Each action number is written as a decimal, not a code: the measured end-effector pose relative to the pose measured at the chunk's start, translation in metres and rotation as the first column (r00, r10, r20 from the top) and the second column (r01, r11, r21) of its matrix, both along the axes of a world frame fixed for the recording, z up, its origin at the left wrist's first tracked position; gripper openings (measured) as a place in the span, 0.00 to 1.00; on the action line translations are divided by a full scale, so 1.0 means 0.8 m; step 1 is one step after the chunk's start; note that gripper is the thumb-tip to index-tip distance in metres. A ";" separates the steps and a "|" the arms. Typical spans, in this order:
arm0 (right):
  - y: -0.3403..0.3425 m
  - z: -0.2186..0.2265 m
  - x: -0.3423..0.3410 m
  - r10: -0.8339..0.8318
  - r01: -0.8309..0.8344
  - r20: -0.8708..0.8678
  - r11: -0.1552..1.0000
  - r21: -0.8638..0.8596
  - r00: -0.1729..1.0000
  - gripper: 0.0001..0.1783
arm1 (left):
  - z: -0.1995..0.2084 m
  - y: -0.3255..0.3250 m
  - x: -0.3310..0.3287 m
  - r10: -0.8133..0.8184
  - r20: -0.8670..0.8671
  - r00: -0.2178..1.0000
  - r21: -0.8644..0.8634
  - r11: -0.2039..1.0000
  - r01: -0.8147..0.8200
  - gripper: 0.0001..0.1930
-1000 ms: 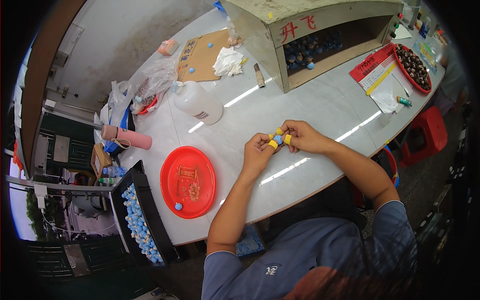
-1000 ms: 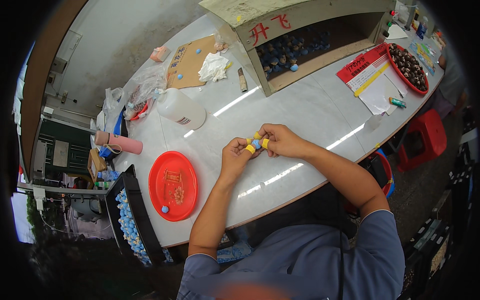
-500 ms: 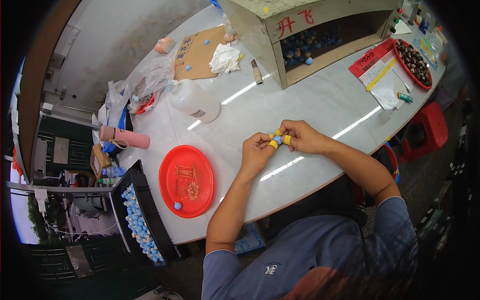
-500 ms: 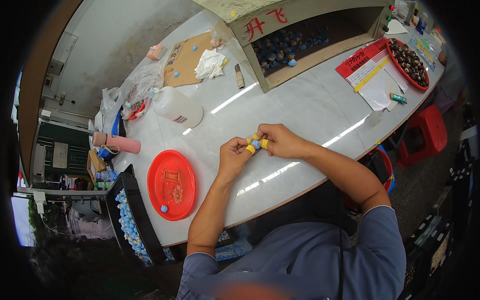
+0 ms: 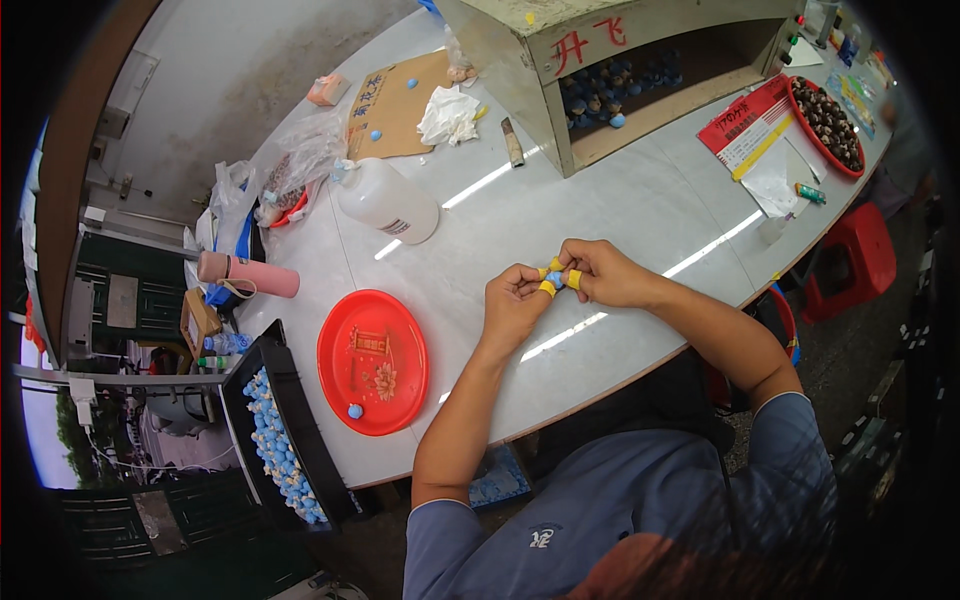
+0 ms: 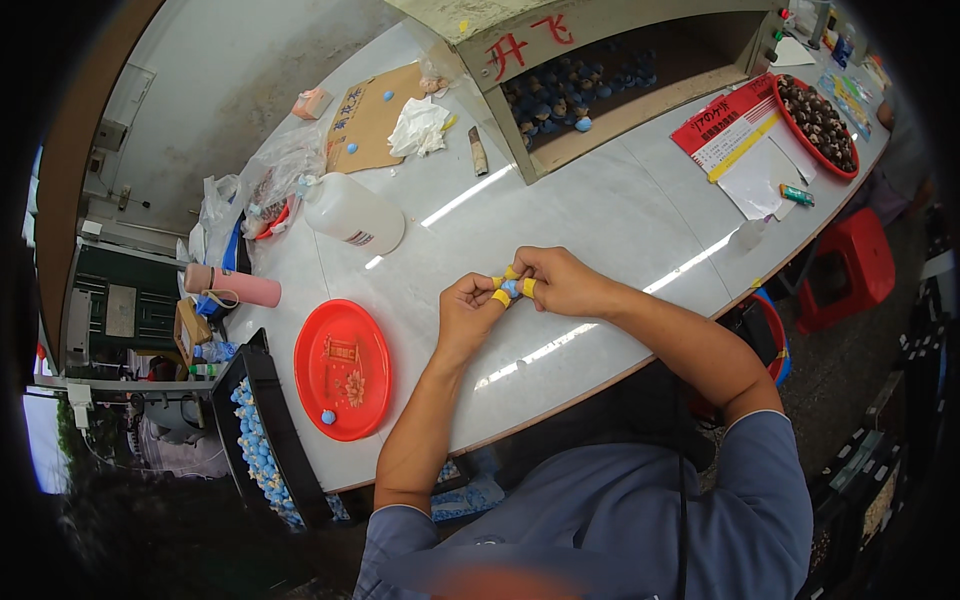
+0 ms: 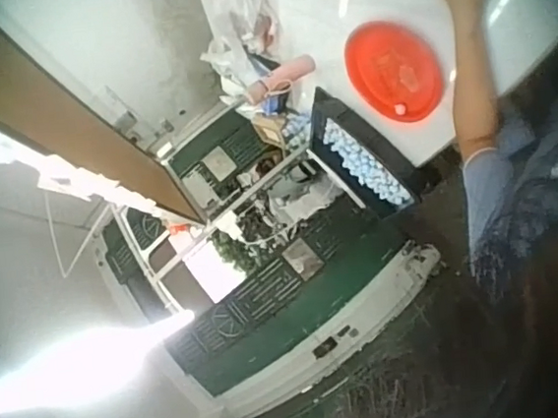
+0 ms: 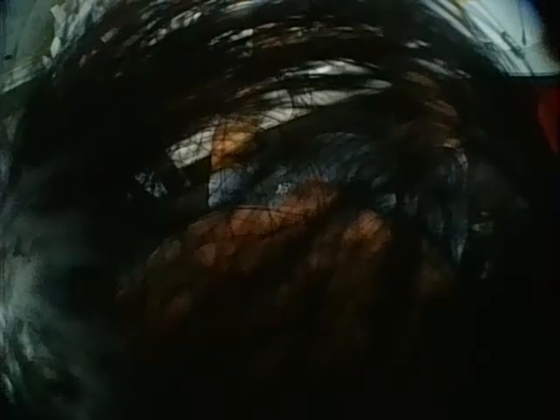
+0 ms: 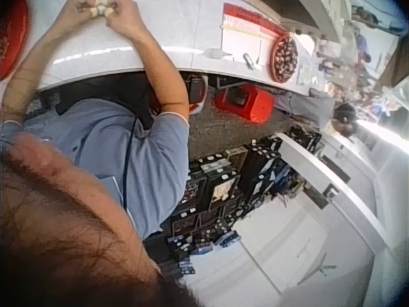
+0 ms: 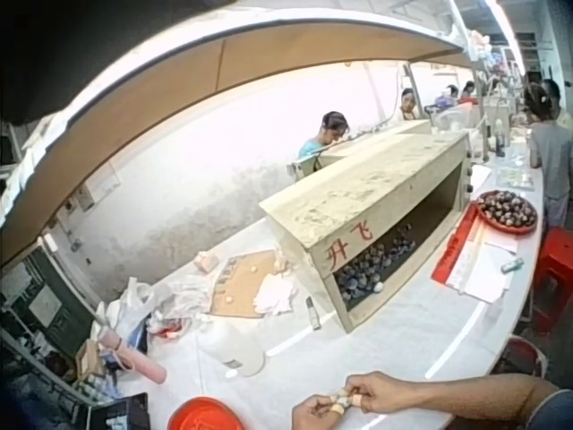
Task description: The person assembles small blue and yellow plastic toy parts at a workbench, joining them together with glue from a bottle.
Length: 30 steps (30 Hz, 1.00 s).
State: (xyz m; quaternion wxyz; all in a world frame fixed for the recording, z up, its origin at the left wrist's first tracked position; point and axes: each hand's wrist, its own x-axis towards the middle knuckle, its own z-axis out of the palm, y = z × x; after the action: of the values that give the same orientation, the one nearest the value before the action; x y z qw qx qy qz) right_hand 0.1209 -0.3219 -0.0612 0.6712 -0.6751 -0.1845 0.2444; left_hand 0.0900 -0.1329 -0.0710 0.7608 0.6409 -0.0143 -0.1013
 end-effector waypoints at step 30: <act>-0.001 0.003 0.003 0.009 -0.007 -0.048 0.999 0.041 0.999 0.10 | -0.006 0.000 0.001 0.030 0.030 0.999 -0.003 1.000 -0.030 0.08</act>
State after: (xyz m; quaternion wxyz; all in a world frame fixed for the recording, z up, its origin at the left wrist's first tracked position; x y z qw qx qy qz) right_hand 0.1234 -0.3230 -0.0588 0.6882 -0.6543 -0.1758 0.2595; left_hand 0.0912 -0.1328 -0.0755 0.7628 0.6415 -0.0160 -0.0801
